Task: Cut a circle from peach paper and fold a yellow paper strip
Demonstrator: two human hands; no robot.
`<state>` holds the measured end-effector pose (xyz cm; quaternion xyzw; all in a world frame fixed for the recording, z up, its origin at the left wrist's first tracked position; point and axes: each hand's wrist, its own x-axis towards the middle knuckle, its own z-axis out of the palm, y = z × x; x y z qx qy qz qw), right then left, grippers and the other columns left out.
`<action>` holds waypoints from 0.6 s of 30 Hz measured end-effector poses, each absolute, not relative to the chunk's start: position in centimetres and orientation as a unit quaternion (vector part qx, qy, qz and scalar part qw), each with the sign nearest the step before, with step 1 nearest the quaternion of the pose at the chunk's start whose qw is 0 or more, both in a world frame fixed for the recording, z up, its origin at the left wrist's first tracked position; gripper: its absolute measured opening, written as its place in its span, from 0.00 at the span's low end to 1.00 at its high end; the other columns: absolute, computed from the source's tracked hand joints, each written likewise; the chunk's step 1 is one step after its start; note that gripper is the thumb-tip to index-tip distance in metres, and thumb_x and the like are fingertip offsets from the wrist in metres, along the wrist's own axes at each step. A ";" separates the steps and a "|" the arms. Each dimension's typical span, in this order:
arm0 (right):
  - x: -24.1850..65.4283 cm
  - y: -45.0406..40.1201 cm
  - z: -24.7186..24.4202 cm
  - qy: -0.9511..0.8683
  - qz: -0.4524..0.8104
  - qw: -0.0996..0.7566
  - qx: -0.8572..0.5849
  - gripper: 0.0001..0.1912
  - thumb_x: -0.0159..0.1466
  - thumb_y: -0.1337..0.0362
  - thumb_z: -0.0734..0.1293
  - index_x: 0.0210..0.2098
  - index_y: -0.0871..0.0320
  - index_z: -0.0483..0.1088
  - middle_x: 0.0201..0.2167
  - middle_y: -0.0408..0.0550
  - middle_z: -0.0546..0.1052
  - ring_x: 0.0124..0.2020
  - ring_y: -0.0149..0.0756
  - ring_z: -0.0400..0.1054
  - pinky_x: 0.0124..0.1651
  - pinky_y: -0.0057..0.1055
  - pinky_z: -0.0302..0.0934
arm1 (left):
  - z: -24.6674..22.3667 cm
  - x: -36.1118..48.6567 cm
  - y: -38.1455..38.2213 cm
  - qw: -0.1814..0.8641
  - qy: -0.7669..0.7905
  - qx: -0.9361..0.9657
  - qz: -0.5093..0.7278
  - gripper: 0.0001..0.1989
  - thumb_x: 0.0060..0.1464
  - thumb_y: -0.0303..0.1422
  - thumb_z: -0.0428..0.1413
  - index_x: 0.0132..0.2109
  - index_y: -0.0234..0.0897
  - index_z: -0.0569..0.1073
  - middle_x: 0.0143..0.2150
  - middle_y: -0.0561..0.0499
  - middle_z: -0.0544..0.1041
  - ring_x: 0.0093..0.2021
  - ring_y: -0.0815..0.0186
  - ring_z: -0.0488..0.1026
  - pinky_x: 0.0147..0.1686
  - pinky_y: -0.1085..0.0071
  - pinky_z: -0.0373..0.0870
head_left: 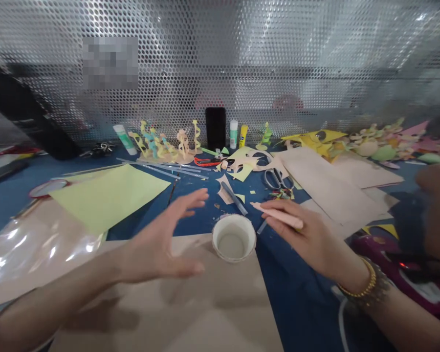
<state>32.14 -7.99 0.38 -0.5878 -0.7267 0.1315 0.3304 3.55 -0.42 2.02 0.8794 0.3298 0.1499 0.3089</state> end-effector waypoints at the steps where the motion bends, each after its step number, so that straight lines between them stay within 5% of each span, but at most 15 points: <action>1: 32.2 -8.0 0.6 -0.714 0.136 0.359 -0.585 0.11 0.67 0.61 0.61 0.45 0.53 0.73 0.47 0.48 0.76 0.49 0.39 0.70 0.51 0.37 0.66 | 2.0 4.7 -1.3 0.351 0.312 0.871 0.143 0.56 0.42 0.45 0.65 0.68 0.51 0.36 0.69 0.45 0.51 0.65 0.52 0.56 0.60 0.57 0.62; 3: 32.3 -8.0 1.1 -0.693 0.138 0.408 -0.578 0.11 0.67 0.62 0.60 0.39 0.54 0.74 0.44 0.47 0.77 0.46 0.37 0.72 0.49 0.33 0.67 | 1.7 6.6 -2.4 0.379 0.314 0.859 0.140 0.57 0.40 0.44 0.67 0.67 0.53 0.37 0.69 0.46 0.53 0.64 0.51 0.57 0.60 0.55 0.62; 8: 32.4 -8.0 1.6 -0.666 0.159 0.430 -0.589 0.09 0.67 0.64 0.60 0.34 0.57 0.70 0.41 0.48 0.75 0.43 0.35 0.71 0.38 0.28 0.67 | 0.5 9.4 -2.6 0.329 0.369 0.851 0.178 0.39 0.44 0.37 0.63 0.61 0.51 0.56 0.61 0.50 0.66 0.59 0.52 0.66 0.56 0.56 0.65; 18: 32.7 -7.6 1.3 -0.656 0.248 0.370 -0.609 0.04 0.64 0.67 0.61 0.31 0.56 0.64 0.29 0.39 0.75 0.29 0.29 0.70 0.32 0.27 0.60 | -1.6 9.3 -1.6 0.288 0.330 0.881 0.176 0.36 0.46 0.42 0.62 0.60 0.57 0.57 0.59 0.49 0.67 0.59 0.47 0.63 0.57 0.51 0.63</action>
